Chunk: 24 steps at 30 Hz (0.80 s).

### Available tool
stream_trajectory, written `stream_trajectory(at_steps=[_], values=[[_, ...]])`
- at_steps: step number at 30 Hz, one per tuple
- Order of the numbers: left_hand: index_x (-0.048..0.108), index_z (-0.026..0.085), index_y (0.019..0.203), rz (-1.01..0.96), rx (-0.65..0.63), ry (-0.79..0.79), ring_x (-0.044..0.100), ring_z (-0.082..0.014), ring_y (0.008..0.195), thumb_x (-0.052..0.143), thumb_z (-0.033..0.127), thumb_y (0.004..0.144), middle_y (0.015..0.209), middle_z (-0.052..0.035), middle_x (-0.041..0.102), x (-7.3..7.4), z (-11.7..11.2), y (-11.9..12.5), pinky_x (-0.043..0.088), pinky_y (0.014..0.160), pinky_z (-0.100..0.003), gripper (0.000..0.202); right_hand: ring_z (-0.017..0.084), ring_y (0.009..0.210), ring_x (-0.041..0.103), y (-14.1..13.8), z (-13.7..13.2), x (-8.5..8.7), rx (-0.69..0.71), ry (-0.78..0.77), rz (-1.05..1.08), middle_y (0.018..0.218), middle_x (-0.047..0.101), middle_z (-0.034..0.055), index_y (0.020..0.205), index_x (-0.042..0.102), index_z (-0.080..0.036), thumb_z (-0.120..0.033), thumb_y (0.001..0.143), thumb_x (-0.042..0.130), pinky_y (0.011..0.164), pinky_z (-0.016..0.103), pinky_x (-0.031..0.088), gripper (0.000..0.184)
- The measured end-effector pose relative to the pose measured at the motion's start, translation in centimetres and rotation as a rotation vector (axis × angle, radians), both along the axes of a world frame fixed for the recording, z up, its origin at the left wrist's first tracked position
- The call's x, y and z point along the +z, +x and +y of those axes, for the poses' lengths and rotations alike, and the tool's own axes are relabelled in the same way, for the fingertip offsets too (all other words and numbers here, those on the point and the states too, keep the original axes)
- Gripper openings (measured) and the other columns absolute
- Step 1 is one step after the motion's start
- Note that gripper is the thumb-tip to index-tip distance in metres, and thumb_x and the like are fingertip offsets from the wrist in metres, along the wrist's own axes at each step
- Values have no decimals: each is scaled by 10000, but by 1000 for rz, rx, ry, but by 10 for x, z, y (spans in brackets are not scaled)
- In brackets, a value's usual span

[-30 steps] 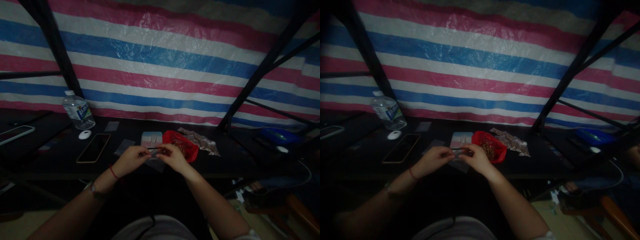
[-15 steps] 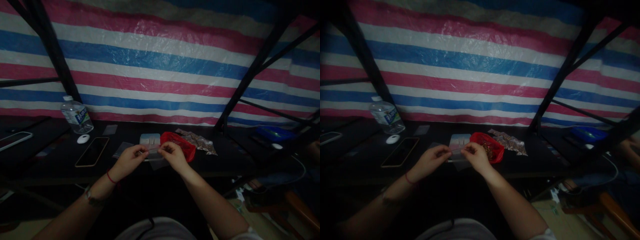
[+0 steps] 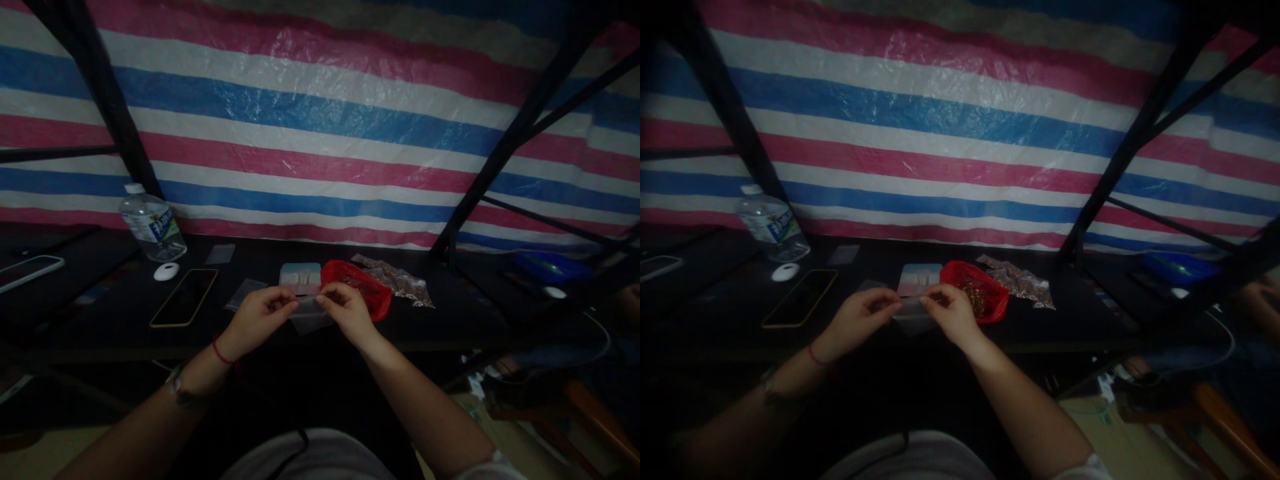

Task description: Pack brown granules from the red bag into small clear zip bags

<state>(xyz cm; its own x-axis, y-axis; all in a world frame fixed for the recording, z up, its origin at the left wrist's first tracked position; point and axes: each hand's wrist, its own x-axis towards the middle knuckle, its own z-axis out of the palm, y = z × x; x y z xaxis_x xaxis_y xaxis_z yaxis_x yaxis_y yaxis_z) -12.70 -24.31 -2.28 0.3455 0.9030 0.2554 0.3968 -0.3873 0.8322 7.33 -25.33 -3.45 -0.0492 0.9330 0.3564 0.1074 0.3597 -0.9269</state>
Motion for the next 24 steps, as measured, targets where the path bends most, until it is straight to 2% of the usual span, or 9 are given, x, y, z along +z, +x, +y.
stream_trajectory(at_steps=[5,9,14,24], values=[[668,170,765,69,12,41,581,-139,598,572,395,786,692,-21,667,2,3,0,429,540,-217,245,148,648,596,1,3,-3,0,27,-76,716,669,18,743,672,-197,-318,737,686,612,253,454,122],[677,169,775,80,17,71,599,-148,636,565,397,791,721,-30,681,2,2,1,437,567,-223,255,144,622,585,0,3,-4,-16,27,-87,703,664,18,733,665,-198,-316,745,666,583,249,444,118],[682,162,772,77,-26,69,594,-145,638,560,380,794,729,-33,683,-2,0,3,448,593,-226,251,146,613,590,-5,-2,-1,-10,28,-138,679,669,17,704,671,-197,-299,721,672,577,248,450,103],[689,159,753,106,-68,94,557,-124,600,566,314,787,686,-23,656,-5,-11,6,412,557,-204,202,142,605,598,-8,-12,3,1,131,-305,678,684,9,728,709,-203,-237,726,656,588,244,449,63]])
